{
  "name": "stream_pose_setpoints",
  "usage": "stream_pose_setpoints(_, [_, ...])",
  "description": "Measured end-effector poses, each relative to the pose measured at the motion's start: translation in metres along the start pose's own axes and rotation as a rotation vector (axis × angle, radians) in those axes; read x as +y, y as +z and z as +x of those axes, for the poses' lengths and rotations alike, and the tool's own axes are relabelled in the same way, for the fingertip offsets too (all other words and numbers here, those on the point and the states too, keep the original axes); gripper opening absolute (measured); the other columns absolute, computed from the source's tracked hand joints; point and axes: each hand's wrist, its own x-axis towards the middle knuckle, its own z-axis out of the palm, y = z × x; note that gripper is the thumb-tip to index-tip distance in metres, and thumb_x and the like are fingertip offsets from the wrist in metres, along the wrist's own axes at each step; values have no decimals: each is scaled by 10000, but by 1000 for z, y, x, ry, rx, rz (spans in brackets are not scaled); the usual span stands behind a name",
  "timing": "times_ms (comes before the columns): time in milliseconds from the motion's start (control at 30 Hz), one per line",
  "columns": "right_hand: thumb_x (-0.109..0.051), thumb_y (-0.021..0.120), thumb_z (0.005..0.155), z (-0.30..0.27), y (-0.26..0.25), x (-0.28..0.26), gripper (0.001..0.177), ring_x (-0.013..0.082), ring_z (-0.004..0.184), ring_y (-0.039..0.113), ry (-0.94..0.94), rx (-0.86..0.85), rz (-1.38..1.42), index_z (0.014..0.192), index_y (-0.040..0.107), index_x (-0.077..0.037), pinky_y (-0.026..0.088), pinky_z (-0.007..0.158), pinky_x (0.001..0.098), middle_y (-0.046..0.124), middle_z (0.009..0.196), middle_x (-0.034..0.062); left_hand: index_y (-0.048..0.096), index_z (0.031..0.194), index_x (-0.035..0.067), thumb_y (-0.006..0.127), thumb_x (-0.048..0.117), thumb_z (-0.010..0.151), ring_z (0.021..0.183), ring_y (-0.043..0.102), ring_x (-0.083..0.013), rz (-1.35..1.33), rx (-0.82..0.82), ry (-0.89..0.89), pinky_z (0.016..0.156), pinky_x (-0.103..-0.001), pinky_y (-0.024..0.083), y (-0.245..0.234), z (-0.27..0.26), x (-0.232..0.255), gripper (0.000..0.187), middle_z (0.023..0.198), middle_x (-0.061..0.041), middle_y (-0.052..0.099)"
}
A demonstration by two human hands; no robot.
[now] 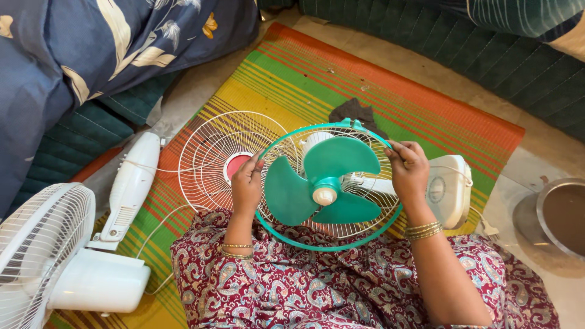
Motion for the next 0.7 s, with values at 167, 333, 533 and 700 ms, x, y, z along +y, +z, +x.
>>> stream_pose_setpoints(167, [-84,745,971,-8,2,5,217,170,884,603,-29,-1,92,1182,751,-32,484,765,292,638,1009,70,674,1363,158,593,145,1005,980,737,-192,-78,34,109,810,-317,580,16,-8,-34,367,1154,-128,759])
stream_pose_setpoints(333, [-66,738,982,-26,8,21,235,212,982,607,-120,78,26,1214,745,-32,496,841,322,637,1069,95,639,1368,85,555,22,1034,953,720,-208,24,180,140,802,-332,578,34,-20,-66,350,1112,-139,731])
stream_pose_setpoints(533, [-19,644,1014,-91,11,69,354,248,1034,614,6,190,-17,1367,659,-43,508,891,353,621,1158,138,578,1430,33,451,-95,954,966,686,-227,-131,272,-14,887,-333,564,50,-51,-94,508,1059,-139,698])
stream_pose_setpoints(700, [-82,629,997,-143,1,89,178,347,982,617,120,81,-150,1138,666,20,492,880,426,670,1064,195,582,1310,5,453,56,1053,912,639,-237,-127,359,-111,837,-361,520,65,-79,-109,292,1019,-131,681])
